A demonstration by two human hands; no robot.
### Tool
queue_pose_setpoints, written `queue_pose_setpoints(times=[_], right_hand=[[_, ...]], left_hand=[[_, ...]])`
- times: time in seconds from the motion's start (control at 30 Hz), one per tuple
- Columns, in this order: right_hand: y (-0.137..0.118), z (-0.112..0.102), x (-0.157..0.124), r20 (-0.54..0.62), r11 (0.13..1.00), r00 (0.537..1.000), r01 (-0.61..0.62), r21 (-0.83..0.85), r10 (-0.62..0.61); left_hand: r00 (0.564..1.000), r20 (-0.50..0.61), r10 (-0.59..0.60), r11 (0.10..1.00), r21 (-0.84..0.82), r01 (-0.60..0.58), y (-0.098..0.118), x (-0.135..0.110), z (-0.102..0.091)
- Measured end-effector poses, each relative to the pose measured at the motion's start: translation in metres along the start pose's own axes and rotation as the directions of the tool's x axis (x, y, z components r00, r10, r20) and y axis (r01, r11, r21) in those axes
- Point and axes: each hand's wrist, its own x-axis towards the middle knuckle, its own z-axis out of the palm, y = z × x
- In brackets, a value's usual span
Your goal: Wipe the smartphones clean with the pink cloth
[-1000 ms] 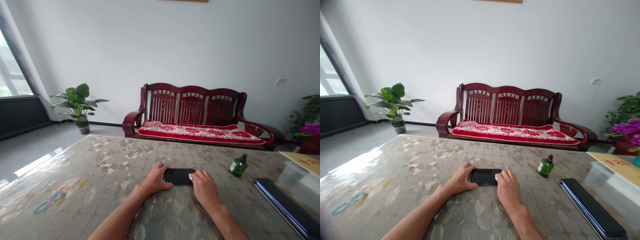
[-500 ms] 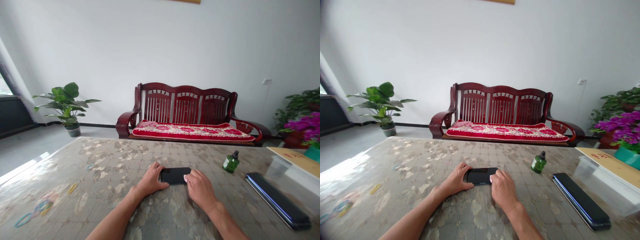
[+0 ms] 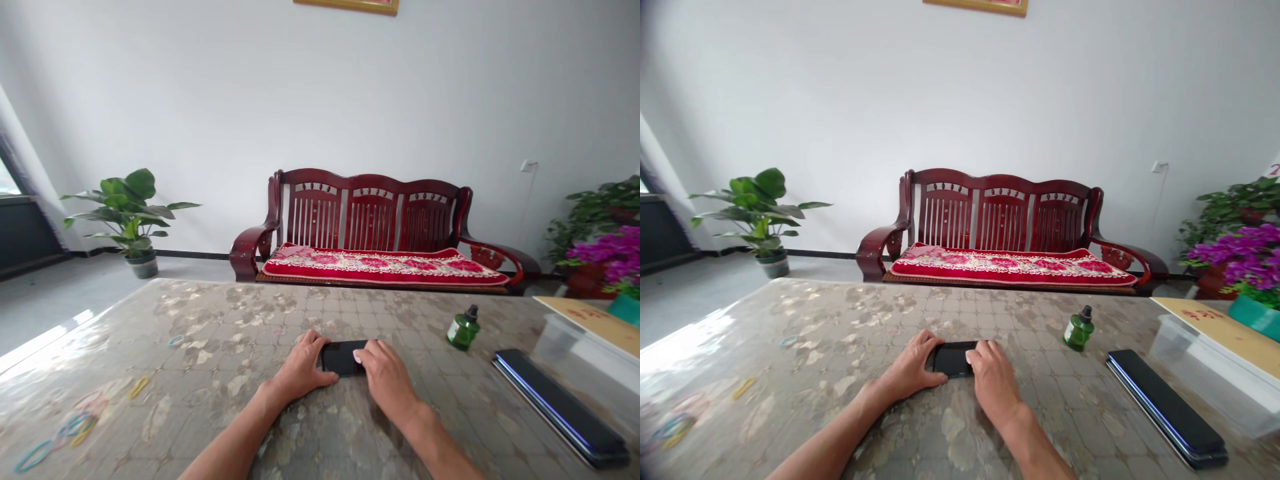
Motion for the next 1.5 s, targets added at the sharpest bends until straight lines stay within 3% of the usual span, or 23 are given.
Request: queue_pose_setpoints(times=[0.1, 0.2, 0.43, 0.7, 0.97, 1.23, 1.5], right_hand=[[0.023, 0.001, 0.002, -0.04, 0.995, 0.995, -0.098, -0.036, 0.096], [0.026, 0.005, 0.004, -0.08, 0.989, 0.987, -0.143, -0.036, 0.14], [-0.013, 0.009, 0.014, -0.055, 0.996, 0.996, 0.07, 0.053, -0.067], [0.034, 0.01, 0.013, -0.06, 0.989, 0.989, -0.137, -0.058, 0.134], [0.002, 0.013, 0.017, -0.055, 1.0, 0.998, 0.005, 0.01, -0.005], [0.042, 0.011, 0.006, -0.114, 0.992, 0.987, -0.119, -0.042, 0.114], [0.043, 0.017, 0.003, -0.137, 0.98, 0.97, -0.2, 0.008, 0.199]], left_hand=[[1.0, 0.022, -0.013, 1.0, 0.005, 0.013, 0.001, 0.0, -0.002], [0.999, 0.03, -0.018, 1.0, -0.001, 0.018, 0.003, 0.001, -0.004], [1.0, 0.021, -0.006, 1.0, 0.007, 0.006, 0.004, 0.001, -0.003], [0.999, 0.04, -0.023, 1.0, -0.013, 0.024, 0.004, 0.0, -0.005], [1.0, 0.017, -0.004, 1.0, -0.016, 0.005, 0.001, 0.001, -0.001], [0.992, 0.09, -0.086, 0.996, 0.043, 0.083, 0.008, 0.002, -0.007], [0.973, 0.127, -0.195, 0.971, 0.165, 0.174, 0.014, 0.007, -0.004]])
